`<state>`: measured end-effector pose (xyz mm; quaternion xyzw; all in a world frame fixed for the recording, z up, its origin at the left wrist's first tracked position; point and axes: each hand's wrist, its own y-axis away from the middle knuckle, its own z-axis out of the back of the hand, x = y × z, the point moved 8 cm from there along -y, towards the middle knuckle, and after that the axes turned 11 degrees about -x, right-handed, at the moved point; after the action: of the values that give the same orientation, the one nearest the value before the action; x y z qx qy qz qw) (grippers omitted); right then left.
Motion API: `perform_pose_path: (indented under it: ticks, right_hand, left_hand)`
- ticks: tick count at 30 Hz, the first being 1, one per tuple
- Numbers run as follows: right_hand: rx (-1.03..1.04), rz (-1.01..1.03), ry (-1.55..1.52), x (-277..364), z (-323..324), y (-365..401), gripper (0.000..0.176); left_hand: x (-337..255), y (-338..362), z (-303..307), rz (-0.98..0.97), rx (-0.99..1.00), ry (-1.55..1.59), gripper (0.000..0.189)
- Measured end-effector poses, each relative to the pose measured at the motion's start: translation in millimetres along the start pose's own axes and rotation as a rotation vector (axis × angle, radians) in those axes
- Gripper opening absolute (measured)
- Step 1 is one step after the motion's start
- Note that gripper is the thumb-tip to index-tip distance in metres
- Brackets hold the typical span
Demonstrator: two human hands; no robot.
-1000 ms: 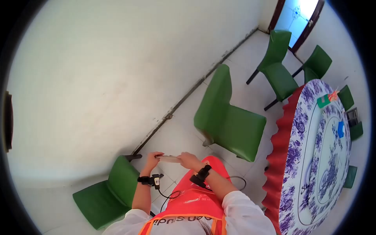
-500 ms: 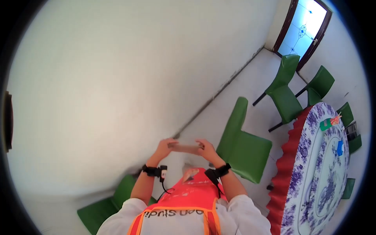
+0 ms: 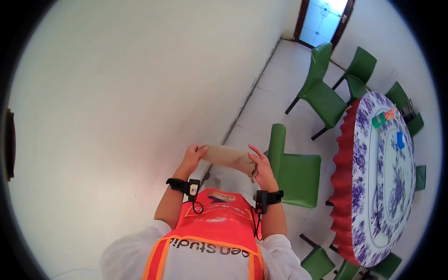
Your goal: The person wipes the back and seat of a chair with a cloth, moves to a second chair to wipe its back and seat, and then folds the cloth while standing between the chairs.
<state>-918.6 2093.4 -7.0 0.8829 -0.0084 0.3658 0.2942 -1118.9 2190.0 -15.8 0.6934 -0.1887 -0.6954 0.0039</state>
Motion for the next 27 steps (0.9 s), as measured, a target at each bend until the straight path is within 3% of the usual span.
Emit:
perform_pose_path:
  ticks: [4, 8, 11, 17, 21, 24, 27]
  right_hand:
    - [-0.094, 0.117, -0.087, 18.0, 3.0, -10.2, 0.035]
    - [-0.195, 0.213, -0.223, 27.0, 10.1, -16.5, 0.039]
    - [-0.236, 0.261, -0.277, 43.0, 7.3, -20.1, 0.042]
    - [-0.215, 0.327, -0.550, 94.6, 14.7, -30.8, 0.043]
    - [-0.276, 0.407, -0.620, 139.2, 43.3, -47.3, 0.041]
    - [-0.176, 0.466, -0.643, 169.0, 57.1, -60.0, 0.038]
    - [-0.267, 0.541, -0.647, 192.8, 76.8, -67.0, 0.035]
  left_hand:
    - [-36.0, -54.5, -40.9, 0.044, 0.243, 0.193, 0.028]
    - [-59.3, -107.3, -74.1, 0.077, 0.429, 0.146, 0.027]
    - [-90.4, -133.5, -104.2, -0.064, 0.588, 0.001, 0.024]
    - [-117.6, -175.1, -185.5, 0.106, 0.732, 0.260, 0.020]
    - [-119.6, -204.7, -239.3, 0.113, 0.790, 0.230, 0.020]
    - [-126.5, -220.2, -267.8, 0.113, 0.814, 0.176, 0.019]
    - [-135.5, -235.6, -297.8, 0.123, 0.828, 0.117, 0.018]
